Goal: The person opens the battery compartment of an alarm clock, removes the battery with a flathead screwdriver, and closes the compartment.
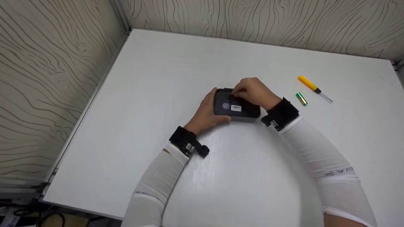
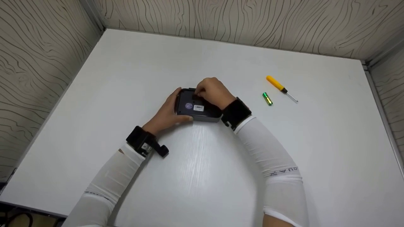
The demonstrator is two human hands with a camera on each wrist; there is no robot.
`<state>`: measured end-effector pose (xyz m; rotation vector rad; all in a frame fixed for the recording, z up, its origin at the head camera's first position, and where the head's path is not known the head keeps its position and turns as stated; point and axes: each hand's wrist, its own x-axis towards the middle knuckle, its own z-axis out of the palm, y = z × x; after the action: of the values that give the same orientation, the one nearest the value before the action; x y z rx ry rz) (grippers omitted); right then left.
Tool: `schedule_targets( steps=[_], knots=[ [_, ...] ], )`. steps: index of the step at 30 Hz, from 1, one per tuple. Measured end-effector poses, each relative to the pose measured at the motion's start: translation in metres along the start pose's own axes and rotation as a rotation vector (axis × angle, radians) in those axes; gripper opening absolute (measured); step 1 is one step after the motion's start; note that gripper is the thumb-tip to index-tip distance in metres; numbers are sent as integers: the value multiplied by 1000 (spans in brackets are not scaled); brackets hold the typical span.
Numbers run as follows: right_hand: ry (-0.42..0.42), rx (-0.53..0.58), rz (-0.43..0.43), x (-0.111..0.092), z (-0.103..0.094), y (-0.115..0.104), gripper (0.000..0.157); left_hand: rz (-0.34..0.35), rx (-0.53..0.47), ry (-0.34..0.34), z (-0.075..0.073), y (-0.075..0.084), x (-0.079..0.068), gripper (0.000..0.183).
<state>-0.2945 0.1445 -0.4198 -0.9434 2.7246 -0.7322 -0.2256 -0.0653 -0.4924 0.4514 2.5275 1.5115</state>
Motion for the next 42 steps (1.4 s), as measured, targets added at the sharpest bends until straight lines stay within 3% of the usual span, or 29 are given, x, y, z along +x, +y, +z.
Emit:
schedule_targets(
  steps=[7, 24, 34, 42],
  knots=[
    [-15, 13, -40, 2, -5, -3, 14, -7, 5, 0, -1, 3, -1, 119],
    [-57, -16, 0, 5, -9, -5, 17, 6, 2, 4, 1, 5, 0, 120],
    [-74, -24, -21, 5, -9, -4, 16, -9, -15, 25, 1, 4, -1, 121],
    [-95, 80, 23, 6, -10, 1, 12, -8, -6, 32, 1, 3, -1, 120]
  ],
)
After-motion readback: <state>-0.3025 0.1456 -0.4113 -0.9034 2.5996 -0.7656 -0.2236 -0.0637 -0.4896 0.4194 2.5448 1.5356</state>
